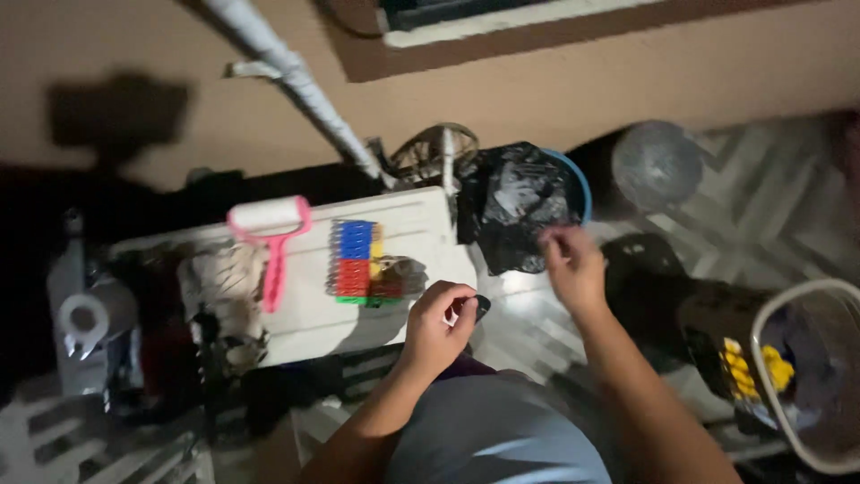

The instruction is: Hanging small laundry items onto a peg rack using clothespins.

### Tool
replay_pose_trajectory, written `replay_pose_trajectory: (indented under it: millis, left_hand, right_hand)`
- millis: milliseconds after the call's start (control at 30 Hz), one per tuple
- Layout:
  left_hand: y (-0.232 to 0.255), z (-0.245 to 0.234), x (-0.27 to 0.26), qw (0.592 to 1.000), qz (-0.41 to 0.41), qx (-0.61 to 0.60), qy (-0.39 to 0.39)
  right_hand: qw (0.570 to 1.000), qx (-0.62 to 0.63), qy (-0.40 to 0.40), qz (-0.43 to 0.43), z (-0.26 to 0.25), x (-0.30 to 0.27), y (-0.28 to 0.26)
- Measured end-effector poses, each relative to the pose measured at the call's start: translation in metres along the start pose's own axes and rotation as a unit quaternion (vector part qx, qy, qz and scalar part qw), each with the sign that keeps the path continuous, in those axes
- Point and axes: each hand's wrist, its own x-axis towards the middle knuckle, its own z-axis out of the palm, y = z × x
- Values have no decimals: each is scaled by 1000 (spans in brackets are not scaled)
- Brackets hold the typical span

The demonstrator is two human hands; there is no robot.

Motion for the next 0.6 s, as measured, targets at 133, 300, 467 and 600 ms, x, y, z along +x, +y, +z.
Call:
replay_pose_trajectory:
  millis: [133,300,467,600]
  left_hand:
    - [-13,-34,6,995,38,66,59]
    - [-38,-69,6,973,15,181,145]
    - [-51,-77,2,964,5,211,162]
    - [-49,-76,2,959,6,232,160]
  right_hand:
    - [965,-200,-92,-143,45,-19,-83]
    - [872,-240,-189,-382,102,-23,-107]
    - [834,-334,-257,-356,144,-17,-103]
    - [844,-305,-247,-366,153,-12,-98]
